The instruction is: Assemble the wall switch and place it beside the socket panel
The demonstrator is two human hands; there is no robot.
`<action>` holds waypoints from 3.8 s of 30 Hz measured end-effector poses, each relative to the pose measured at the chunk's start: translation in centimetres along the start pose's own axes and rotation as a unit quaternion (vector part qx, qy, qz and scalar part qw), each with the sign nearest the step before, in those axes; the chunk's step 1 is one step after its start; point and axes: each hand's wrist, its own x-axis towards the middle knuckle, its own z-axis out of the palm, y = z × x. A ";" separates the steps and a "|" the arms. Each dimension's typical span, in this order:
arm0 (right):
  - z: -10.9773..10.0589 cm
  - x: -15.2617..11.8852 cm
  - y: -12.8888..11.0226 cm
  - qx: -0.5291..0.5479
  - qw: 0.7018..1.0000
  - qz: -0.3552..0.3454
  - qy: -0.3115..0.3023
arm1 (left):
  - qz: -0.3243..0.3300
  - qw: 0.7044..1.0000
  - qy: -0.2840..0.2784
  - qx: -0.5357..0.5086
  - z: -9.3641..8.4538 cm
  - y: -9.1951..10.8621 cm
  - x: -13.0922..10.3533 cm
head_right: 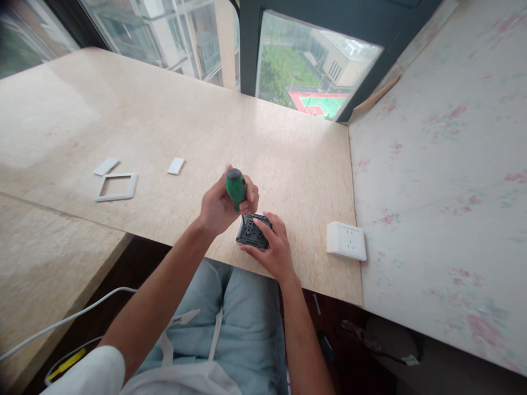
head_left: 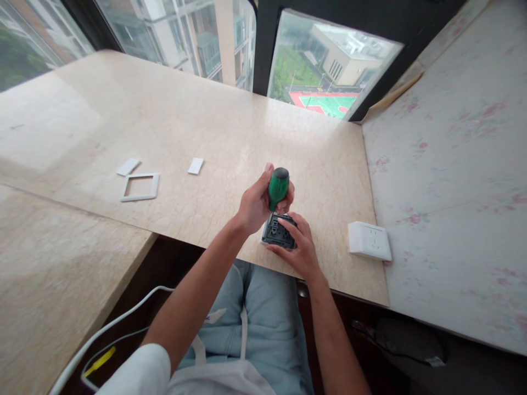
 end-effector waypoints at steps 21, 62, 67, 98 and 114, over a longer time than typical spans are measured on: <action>0.1 -0.1 0.2 -0.003 1.000 -0.001 0.002 | -0.005 0.999 -0.031 0.042 0.0 -0.4 0.5; -0.1 0.0 -0.1 -0.002 1.000 0.000 0.001 | 0.165 0.978 0.038 0.126 -0.8 -0.3 -1.5; -0.1 0.0 0.0 -0.005 1.000 -0.004 0.005 | 0.121 0.982 -0.030 0.139 -0.4 0.4 -1.7; 0.0 -0.1 0.1 0.002 1.000 0.005 -0.001 | 0.063 0.998 0.002 0.014 -1.3 0.0 -0.6; 0.0 -0.1 0.1 0.011 1.000 0.018 -0.002 | -0.083 0.960 0.189 0.191 -4.4 1.7 -2.9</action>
